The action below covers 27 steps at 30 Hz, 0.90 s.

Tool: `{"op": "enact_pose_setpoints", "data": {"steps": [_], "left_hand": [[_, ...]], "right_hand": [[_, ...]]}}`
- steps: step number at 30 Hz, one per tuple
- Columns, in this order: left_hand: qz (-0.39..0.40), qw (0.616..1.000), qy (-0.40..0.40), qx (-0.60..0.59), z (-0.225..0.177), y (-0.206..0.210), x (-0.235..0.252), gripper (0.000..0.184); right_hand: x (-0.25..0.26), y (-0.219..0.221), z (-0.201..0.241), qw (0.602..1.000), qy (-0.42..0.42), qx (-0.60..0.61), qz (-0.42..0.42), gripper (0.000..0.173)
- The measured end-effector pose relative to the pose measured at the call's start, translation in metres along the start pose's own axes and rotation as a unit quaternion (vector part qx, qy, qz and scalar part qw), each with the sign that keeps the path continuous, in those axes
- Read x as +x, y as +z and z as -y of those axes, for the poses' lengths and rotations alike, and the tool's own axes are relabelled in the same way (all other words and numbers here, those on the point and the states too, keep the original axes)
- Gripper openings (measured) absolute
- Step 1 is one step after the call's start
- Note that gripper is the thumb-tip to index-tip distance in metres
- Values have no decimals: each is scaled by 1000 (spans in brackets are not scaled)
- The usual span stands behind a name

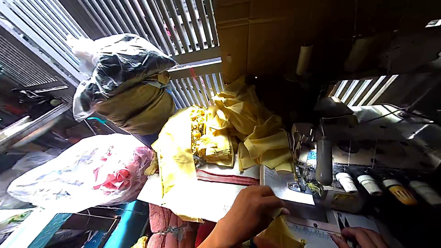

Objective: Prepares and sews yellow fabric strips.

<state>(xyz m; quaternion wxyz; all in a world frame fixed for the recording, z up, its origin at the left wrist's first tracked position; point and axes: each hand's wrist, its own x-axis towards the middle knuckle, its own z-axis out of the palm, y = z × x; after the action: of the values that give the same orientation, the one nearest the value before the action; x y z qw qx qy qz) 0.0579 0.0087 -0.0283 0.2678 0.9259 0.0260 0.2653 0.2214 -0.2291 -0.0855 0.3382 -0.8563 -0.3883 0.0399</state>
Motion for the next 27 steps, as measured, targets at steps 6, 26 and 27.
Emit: {"op": "enact_pose_setpoints", "data": {"steps": [6,26,27], "left_hand": [[35,995,-44,-82,-5,-16,-47,12],[176,983,-10,-49,36,-40,68,8],[143,988,-37,-41,41,-24,65,12]], "right_hand": [[8,-10,-23,997,-62,-37,22,19],[3,60,73,900,12,433,52,13],[1,67,69,891,53,448,57,15]]}}
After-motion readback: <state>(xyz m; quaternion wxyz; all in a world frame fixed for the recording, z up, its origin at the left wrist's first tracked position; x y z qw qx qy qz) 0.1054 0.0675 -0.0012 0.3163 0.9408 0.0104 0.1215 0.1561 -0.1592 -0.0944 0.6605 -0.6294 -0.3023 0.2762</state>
